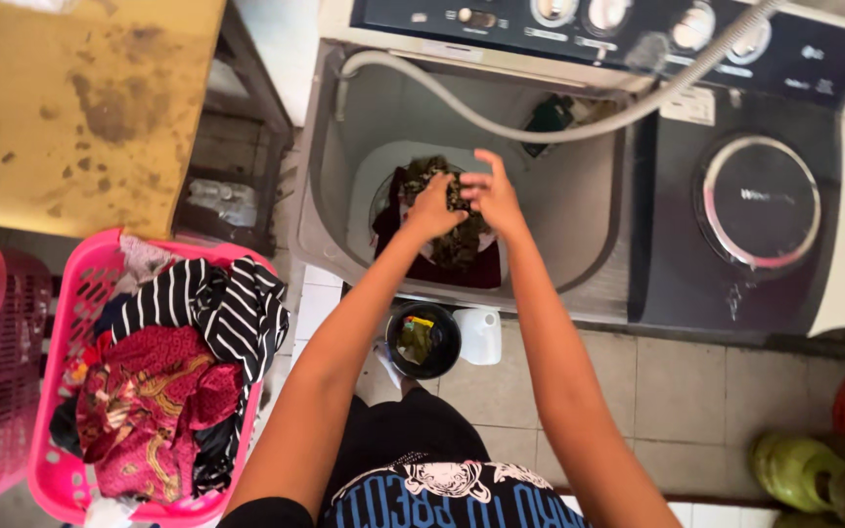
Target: The person transfers various garments from a pink laundry basket into a top-loading washing machine. They handle items one by one, including shirts, pants, and patterned fabrics, placing them into the machine's drum.
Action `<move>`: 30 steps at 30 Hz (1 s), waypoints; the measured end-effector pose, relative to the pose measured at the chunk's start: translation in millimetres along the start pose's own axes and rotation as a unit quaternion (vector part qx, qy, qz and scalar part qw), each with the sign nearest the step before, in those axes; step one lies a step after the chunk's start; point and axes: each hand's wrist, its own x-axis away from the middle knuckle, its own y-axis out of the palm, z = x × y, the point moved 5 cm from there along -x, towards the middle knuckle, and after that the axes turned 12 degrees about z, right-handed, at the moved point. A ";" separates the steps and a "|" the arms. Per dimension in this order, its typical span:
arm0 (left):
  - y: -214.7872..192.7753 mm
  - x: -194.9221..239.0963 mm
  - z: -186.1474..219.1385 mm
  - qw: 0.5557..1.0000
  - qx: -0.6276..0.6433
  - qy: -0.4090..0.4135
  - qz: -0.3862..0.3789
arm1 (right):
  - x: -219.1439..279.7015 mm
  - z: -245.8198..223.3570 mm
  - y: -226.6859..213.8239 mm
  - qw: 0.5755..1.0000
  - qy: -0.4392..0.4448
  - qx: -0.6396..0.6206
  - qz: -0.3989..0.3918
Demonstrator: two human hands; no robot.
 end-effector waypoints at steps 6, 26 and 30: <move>-92.0 99.1 55.7 0.960 0.053 0.143 0.235 | 62.0 -20.6 17.2 0.998 -0.061 -0.004 0.024; -319.1 411.5 -211.2 0.806 -0.145 -0.386 0.426 | 277.0 -13.8 367.6 0.826 -0.292 0.197 -0.440; -366.0 384.7 -128.6 0.837 0.011 -0.168 0.520 | 283.4 -30.4 394.3 0.863 -0.245 0.204 -0.391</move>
